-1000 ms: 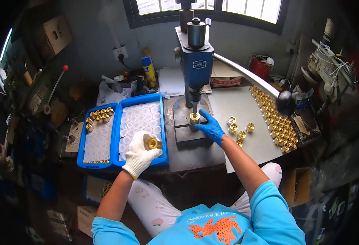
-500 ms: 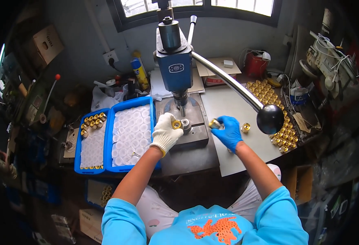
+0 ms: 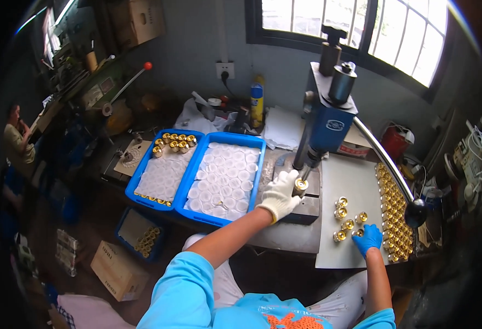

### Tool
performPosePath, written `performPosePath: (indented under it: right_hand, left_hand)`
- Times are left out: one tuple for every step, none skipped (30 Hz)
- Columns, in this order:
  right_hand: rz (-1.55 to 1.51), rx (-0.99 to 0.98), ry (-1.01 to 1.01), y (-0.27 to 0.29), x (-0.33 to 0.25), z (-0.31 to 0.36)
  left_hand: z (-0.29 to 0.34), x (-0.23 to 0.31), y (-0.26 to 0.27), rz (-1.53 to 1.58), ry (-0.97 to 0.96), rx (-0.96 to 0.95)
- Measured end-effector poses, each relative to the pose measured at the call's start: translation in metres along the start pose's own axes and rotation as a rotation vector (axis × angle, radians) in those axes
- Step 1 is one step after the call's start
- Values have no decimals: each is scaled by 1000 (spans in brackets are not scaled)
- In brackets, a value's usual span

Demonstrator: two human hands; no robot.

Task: The person assembles or shapes brass metal components by hand, operating a hand-lever press.

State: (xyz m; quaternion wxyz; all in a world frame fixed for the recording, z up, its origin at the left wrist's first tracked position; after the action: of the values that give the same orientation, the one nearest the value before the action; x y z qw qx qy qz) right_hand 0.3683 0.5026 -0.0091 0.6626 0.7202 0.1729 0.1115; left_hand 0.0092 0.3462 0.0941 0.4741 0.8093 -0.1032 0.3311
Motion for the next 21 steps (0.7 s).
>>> performPosePath:
  right_hand:
    - [14,-8,-12,7,-9,-2]
    - [-135,115,-15,17,10,-9]
    - [-286,234,-17,26,30,-18]
    - [-726,176,-15,54,13,-28]
    - [-1166,96,-11,109,-15,-34]
    - [-1414,81,108,160,-31,-30]
    - [-1501,180,446,236,-85,0]
    - [-1742,67,444,286,-120,16]
    - [-1582,123,475,310,-134,28]
    - [-1414,185,500,329,-145,37]
    - [-1404,191,506,339,-148,42]
    - [-1239,88,396,335,-148,44]
    - [-1071,-10,285,325,-149,46]
    - [-1060,-76,191,312,-148,50]
    - [-1071,-135,19,297,-162,58]
    - [-950,-138,-4,270,-165,54]
    - [-927,-144,-41,243,-169,51]
    - [-961,-204,-135,220,-175,45]
    - [-1075,-272,-220,191,-171,33]
    - [-1220,-238,-295,157,-163,19]
    - [-1152,-239,-261,145,-178,6]
  left_hand:
    - [13,0,14,1,-84,66]
    - [25,5,21,18,-173,113]
    - [36,9,25,34,-262,158]
    - [52,7,36,-1,-292,210]
    - [68,3,47,-39,-320,263]
    - [81,-1,52,-33,-333,277]
    - [94,-8,56,-71,-359,349]
    - [104,-15,58,-66,-378,385]
    - [113,-23,57,-57,-398,422]
    - [119,-26,56,-112,-413,466]
    - [120,-21,63,-114,-462,519]
    - [121,-17,68,-96,-495,511]
    - [122,-14,75,-80,-527,501]
    - [112,-14,63,-91,-443,113]
    - [119,-6,74,-22,-541,221]
    - [123,-2,79,44,-604,355]
    - [130,1,85,114,-668,487]
    - [133,3,85,142,-670,476]
    - [135,0,78,166,-646,414]
    - [135,3,76,185,-649,417]
    - [135,3,76,187,-639,420]
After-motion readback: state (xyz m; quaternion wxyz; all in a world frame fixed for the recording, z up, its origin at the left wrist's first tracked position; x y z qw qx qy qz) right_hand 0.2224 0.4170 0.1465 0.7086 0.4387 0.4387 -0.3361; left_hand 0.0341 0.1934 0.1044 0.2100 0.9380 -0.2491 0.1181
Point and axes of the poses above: each hand's wrist, its own z-axis away from the middle knuckle, its own y-axis out of the back of the hand, x = y × z, the point moved 6 cm from there along -z, towards the middle knuckle, and after that the axes turned 4 degrees about x, right-handed, at the moved point
